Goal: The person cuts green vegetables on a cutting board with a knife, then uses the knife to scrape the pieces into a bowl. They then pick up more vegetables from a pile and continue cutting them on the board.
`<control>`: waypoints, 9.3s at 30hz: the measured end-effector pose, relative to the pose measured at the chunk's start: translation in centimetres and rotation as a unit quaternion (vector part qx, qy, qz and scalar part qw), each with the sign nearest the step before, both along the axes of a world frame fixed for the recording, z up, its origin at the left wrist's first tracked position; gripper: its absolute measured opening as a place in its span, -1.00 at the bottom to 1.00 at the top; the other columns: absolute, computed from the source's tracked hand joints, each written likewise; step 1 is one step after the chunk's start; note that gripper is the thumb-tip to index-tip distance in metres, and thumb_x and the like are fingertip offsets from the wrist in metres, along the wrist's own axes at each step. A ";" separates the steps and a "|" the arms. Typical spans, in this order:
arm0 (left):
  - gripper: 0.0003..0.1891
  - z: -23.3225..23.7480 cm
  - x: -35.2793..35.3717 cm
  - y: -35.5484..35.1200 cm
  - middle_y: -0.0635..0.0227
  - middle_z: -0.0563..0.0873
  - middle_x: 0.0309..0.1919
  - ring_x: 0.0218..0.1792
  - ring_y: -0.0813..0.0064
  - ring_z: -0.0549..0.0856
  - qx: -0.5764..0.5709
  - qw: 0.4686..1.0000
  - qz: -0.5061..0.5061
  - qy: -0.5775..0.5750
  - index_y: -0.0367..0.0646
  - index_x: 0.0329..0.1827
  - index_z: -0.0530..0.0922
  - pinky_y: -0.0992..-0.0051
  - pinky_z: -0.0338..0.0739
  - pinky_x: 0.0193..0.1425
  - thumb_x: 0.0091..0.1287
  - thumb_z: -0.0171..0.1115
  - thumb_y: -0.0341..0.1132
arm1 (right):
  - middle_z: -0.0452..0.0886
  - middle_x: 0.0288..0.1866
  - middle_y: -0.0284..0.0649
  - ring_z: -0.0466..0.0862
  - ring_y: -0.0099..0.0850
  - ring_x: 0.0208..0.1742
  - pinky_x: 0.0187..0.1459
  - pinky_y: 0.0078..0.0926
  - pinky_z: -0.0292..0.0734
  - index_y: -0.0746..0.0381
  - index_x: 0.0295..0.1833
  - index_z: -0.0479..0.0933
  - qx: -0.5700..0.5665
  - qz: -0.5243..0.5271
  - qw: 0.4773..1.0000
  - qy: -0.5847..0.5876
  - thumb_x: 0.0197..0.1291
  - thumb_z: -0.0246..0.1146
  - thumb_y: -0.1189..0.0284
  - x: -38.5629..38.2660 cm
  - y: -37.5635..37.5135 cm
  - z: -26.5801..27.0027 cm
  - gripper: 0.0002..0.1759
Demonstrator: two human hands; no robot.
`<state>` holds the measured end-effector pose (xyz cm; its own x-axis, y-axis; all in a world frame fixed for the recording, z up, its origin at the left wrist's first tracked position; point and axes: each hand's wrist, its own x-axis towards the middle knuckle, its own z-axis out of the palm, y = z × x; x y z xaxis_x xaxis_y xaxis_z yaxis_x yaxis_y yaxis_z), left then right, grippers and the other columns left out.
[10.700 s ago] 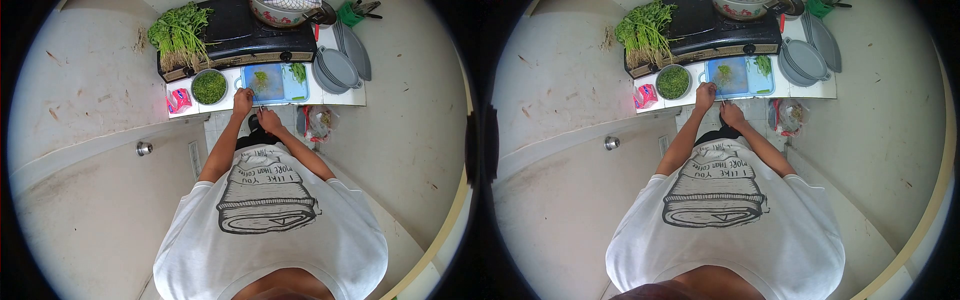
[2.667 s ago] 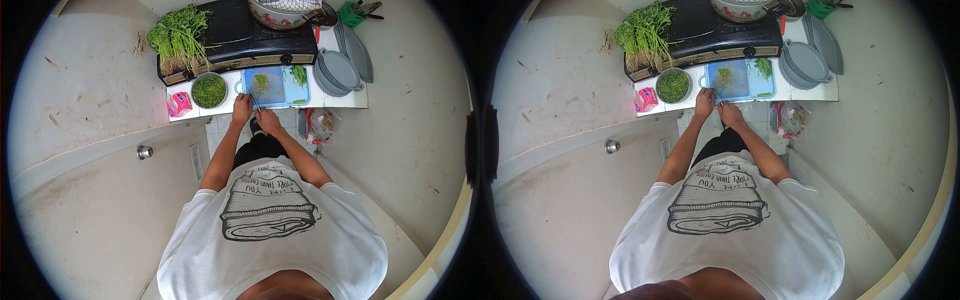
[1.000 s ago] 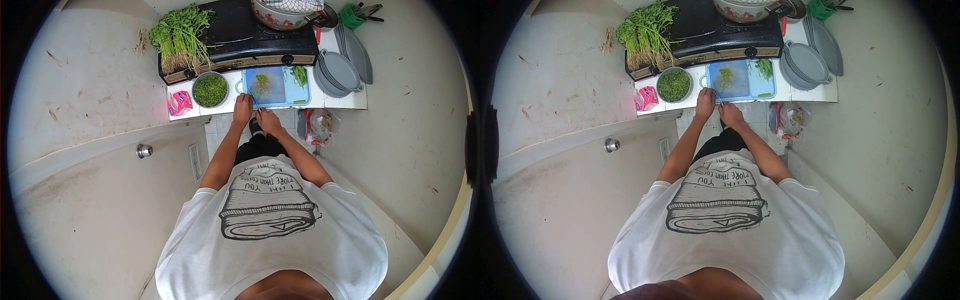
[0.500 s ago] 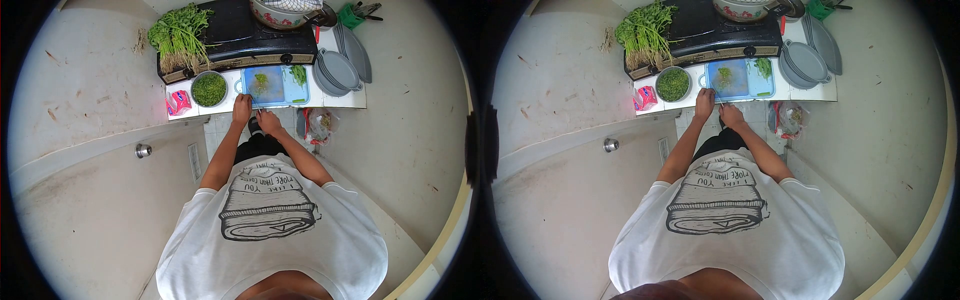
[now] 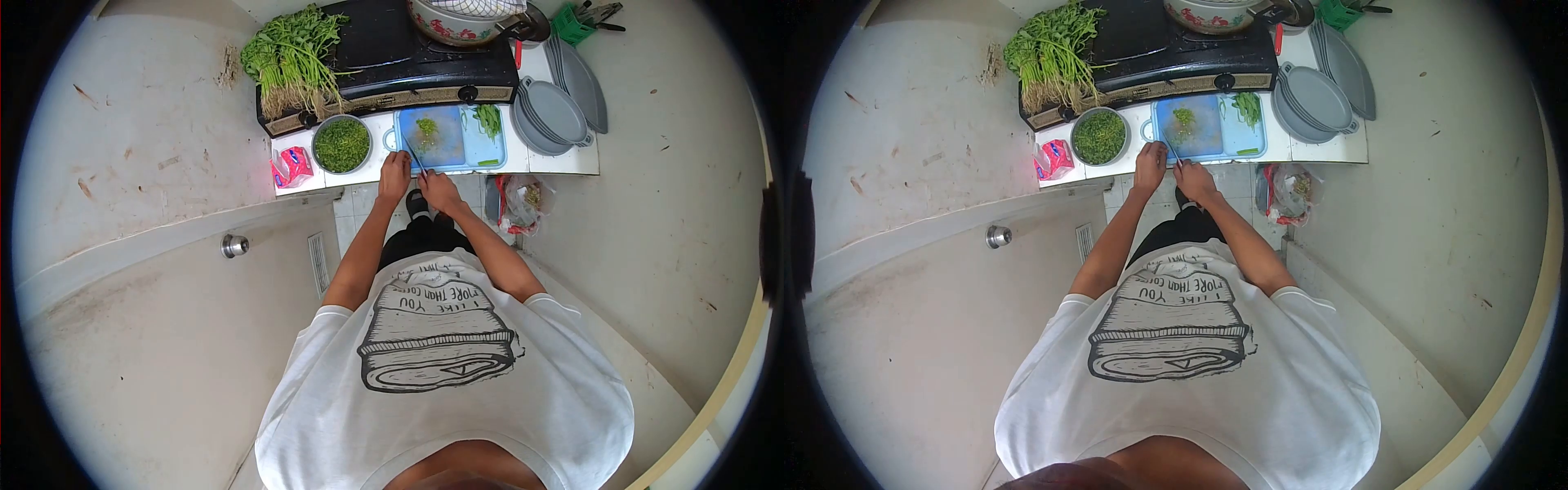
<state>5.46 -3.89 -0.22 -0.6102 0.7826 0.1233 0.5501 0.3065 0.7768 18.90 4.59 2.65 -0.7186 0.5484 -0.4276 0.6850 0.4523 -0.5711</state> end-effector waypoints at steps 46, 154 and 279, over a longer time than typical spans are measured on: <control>-0.91 0.5 0.3 -0.2 -0.04 0.61 -0.22 -0.15 -0.10 0.66 -0.012 1.000 -0.003 0.001 -0.36 -0.15 0.63 0.08 0.60 0.00 0.35 0.19 -0.57 | 0.72 -0.23 0.25 0.75 0.21 -0.12 -0.02 0.13 0.67 0.39 -0.03 0.56 0.026 0.013 1.000 -0.007 0.54 0.04 0.11 0.2 -0.6 -0.5 -0.51; -0.90 0.0 -0.1 -0.5 -0.06 0.60 -0.21 -0.13 -0.09 0.64 -0.031 0.999 -0.022 0.029 -0.36 -0.12 0.60 0.08 0.58 0.04 0.39 0.19 -0.52 | 0.70 -0.50 0.11 0.73 -0.06 -0.58 -0.31 -0.08 0.73 0.44 -0.08 0.58 0.000 0.050 0.999 0.009 0.55 0.04 0.12 1.2 1.0 -1.8 -0.48; -0.42 4.5 -2.8 1.7 0.33 0.77 -0.39 -0.33 0.59 0.69 -0.031 0.950 -0.035 -0.308 -0.15 0.49 0.48 0.51 0.55 -0.16 0.51 0.32 -0.07 | 0.66 -0.49 -0.14 0.68 -0.25 -0.41 -0.24 -0.27 0.55 0.28 -0.07 0.66 -0.007 -0.019 0.999 0.050 0.50 0.15 -0.07 8.2 10.5 3.0 -0.44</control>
